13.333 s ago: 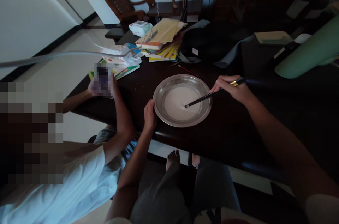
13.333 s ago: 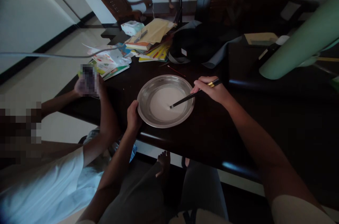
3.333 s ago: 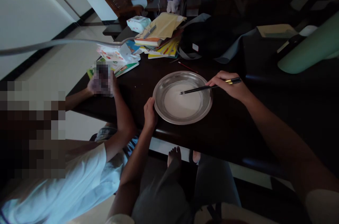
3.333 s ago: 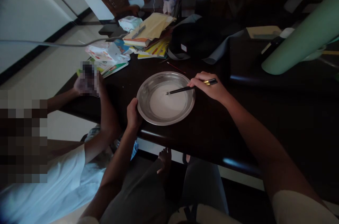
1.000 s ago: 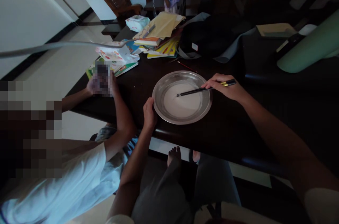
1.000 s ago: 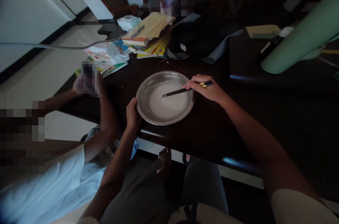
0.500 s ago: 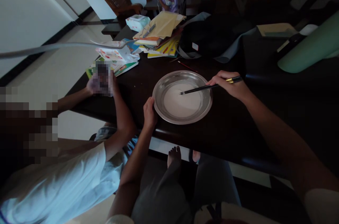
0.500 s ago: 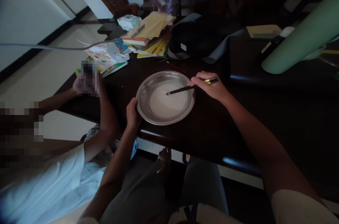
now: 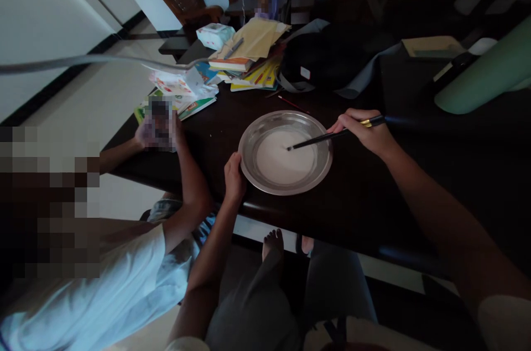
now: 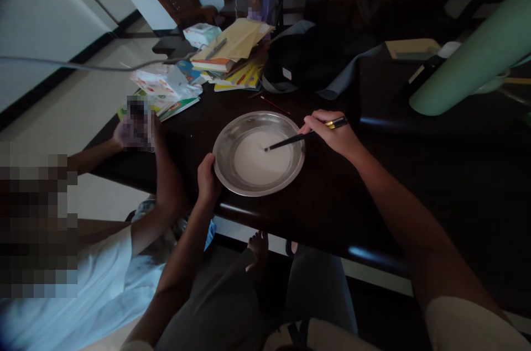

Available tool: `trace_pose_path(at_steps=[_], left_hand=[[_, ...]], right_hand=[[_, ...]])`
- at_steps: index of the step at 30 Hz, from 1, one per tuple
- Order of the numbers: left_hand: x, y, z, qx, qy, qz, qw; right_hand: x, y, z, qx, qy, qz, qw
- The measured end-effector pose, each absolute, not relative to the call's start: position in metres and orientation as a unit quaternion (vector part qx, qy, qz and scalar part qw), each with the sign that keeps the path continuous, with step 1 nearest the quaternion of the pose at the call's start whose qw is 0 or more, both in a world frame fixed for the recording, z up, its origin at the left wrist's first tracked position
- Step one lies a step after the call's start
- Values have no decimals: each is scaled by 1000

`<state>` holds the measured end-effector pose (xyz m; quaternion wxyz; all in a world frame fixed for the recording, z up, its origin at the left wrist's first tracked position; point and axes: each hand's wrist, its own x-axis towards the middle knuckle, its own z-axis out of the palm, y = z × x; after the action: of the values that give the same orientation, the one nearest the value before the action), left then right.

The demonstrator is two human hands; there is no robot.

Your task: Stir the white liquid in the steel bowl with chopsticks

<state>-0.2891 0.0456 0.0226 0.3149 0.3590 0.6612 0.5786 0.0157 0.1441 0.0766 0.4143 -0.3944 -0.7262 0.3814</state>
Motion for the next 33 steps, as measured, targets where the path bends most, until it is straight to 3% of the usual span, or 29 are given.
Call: trace_pose_path(at_steps=[5, 11, 17, 22, 29, 33], left_hand=[[-289, 46, 23, 360, 662, 577, 313], [-289, 44, 24, 371, 656, 577, 315], [-290, 45, 21, 370, 650, 582, 320], [-289, 46, 20, 355, 656, 585, 318], [-289, 45, 21, 368, 654, 582, 313], [-289, 47, 19, 369, 657, 580, 309]], right_hand=[[12, 141, 77, -370, -758, 395, 363], [17, 142, 81, -391, -726, 394, 405], [14, 141, 77, -366, -760, 395, 364], [20, 147, 77, -384, -726, 388, 418], [14, 140, 77, -354, -752, 423, 362], [18, 144, 78, -383, -731, 391, 408]])
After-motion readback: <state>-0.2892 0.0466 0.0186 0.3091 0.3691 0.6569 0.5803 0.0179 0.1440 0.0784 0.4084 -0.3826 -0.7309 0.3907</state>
